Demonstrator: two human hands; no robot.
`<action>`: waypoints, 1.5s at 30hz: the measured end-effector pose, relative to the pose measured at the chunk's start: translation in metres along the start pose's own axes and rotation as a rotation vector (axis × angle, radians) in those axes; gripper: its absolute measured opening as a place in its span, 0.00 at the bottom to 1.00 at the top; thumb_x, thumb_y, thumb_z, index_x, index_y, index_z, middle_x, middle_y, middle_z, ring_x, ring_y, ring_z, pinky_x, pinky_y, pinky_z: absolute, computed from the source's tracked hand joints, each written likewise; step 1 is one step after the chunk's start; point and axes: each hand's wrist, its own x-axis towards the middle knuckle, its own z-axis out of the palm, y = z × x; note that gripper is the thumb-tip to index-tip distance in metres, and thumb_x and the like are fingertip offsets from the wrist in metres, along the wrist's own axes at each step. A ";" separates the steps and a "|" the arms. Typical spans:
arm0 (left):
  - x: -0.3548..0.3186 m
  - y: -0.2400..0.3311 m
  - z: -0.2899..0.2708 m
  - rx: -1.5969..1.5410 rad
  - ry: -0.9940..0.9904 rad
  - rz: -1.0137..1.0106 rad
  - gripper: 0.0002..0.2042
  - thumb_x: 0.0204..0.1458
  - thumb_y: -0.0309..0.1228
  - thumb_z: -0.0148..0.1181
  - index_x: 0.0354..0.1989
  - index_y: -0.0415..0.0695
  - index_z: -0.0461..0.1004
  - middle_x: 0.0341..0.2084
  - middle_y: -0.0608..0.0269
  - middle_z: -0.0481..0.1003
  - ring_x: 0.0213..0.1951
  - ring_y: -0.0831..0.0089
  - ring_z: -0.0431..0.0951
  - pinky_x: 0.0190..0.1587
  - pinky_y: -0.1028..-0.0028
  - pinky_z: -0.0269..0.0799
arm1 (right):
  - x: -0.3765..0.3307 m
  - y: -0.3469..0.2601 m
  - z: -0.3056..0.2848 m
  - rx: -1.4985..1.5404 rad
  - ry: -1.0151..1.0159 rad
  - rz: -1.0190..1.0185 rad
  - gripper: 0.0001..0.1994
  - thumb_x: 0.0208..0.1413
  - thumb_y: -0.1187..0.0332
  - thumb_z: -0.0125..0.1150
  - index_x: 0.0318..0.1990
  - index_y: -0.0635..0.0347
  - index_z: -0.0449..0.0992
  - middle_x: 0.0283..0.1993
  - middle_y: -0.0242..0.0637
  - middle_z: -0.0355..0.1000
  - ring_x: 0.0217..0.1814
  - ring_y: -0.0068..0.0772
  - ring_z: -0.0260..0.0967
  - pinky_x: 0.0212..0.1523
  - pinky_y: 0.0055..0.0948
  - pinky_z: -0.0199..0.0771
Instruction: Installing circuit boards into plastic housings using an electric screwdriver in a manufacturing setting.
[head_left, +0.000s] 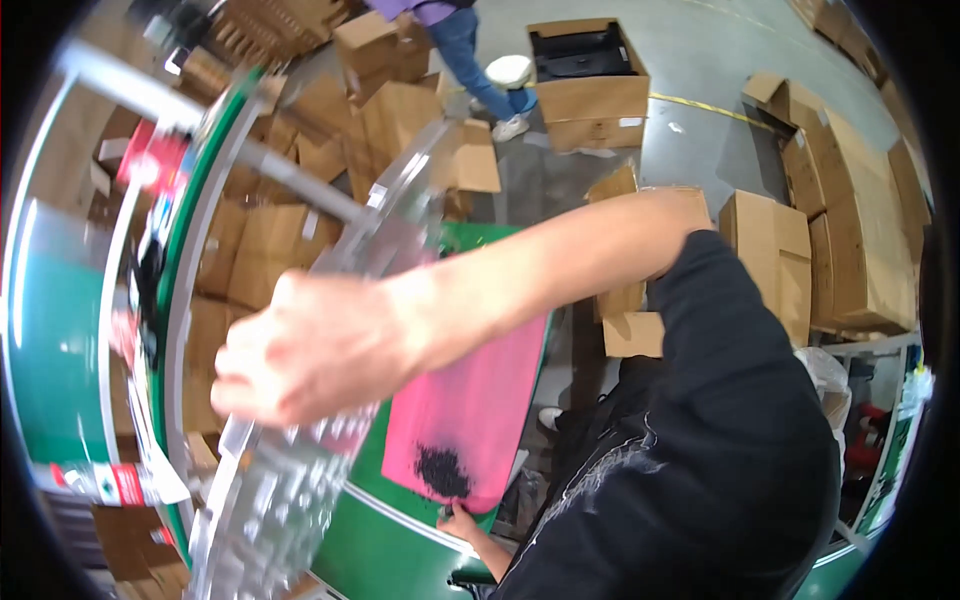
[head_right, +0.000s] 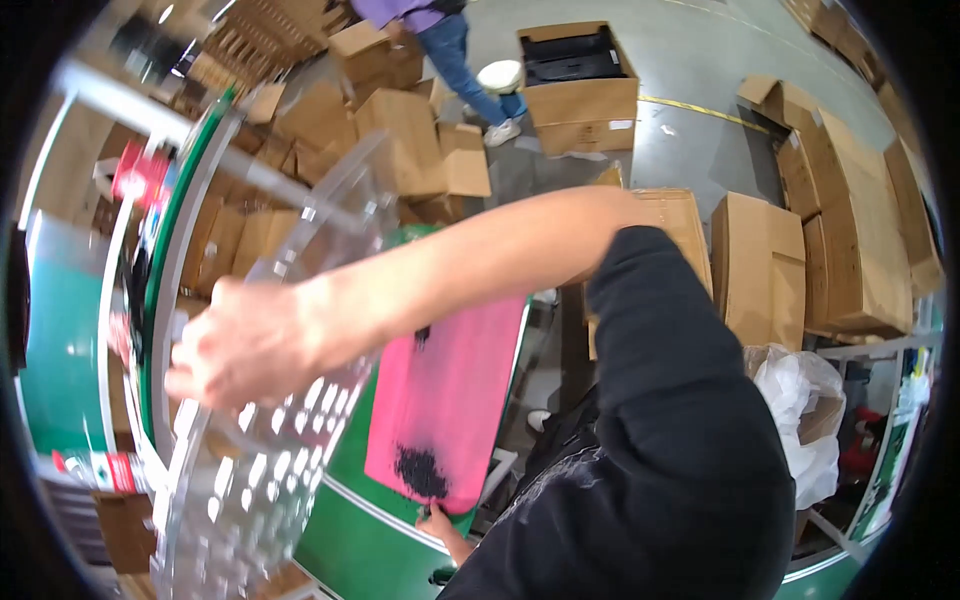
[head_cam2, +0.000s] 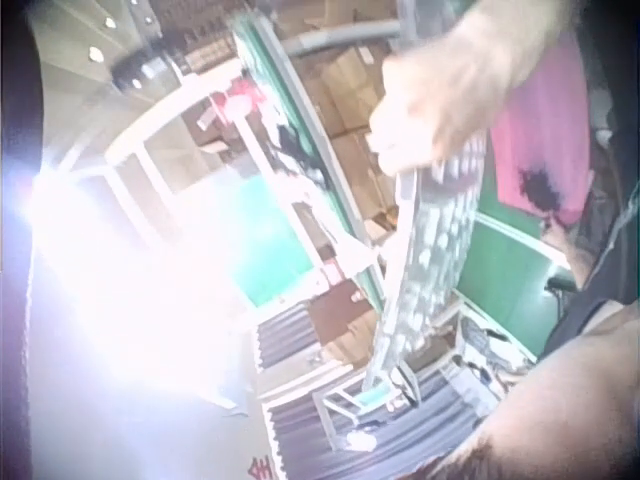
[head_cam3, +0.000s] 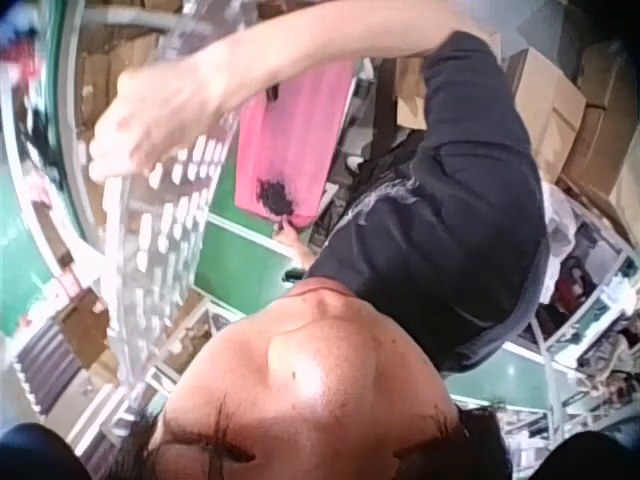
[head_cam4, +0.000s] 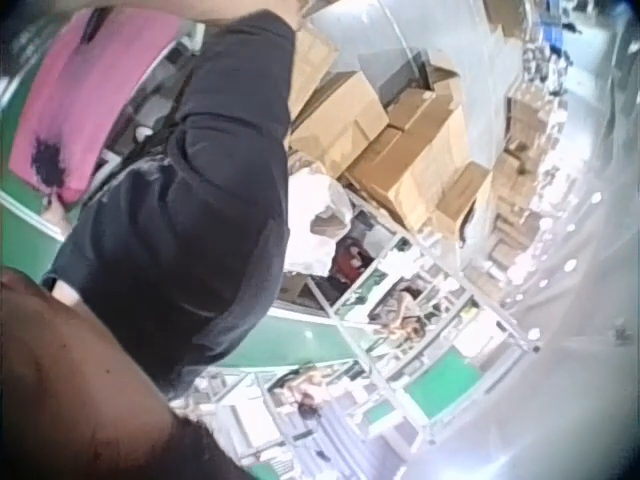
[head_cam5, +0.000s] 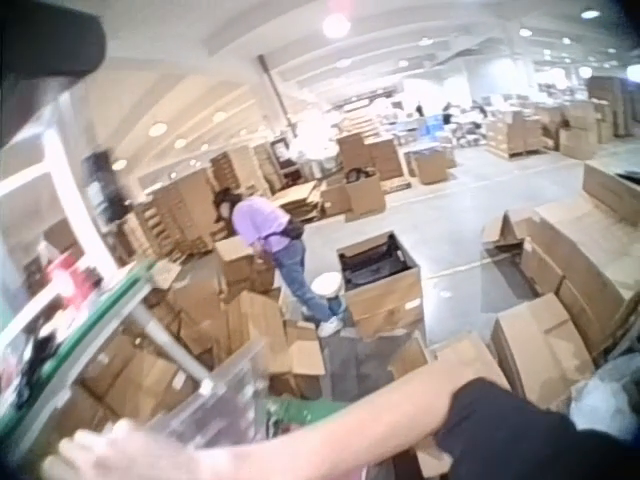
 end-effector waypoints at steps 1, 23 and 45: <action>-0.003 0.008 0.006 -0.005 0.048 -0.005 0.39 0.38 0.37 0.73 0.52 0.29 0.54 0.39 0.39 0.69 0.37 0.51 0.72 0.43 0.58 0.70 | -0.012 0.004 -0.018 0.032 0.019 0.026 0.08 0.45 0.68 0.57 0.26 0.60 0.65 0.22 0.32 0.64 0.29 0.29 0.70 0.15 0.27 0.71; -0.169 0.332 0.191 -0.567 -0.671 0.750 0.24 0.50 0.31 0.61 0.51 0.36 0.57 0.32 0.55 0.69 0.31 0.68 0.71 0.33 0.69 0.70 | -0.226 0.017 -0.360 0.110 0.787 0.919 0.18 0.44 0.66 0.71 0.39 0.58 0.67 0.32 0.27 0.66 0.32 0.18 0.65 0.33 0.20 0.69; -0.298 0.289 0.338 0.057 -1.583 0.819 0.11 0.45 0.28 0.58 0.36 0.40 0.66 0.19 0.62 0.71 0.19 0.73 0.71 0.19 0.74 0.66 | -0.504 -0.256 -0.447 -0.399 1.798 1.415 0.11 0.58 0.71 0.54 0.43 0.54 0.58 0.42 0.41 0.68 0.46 0.45 0.72 0.31 0.40 0.80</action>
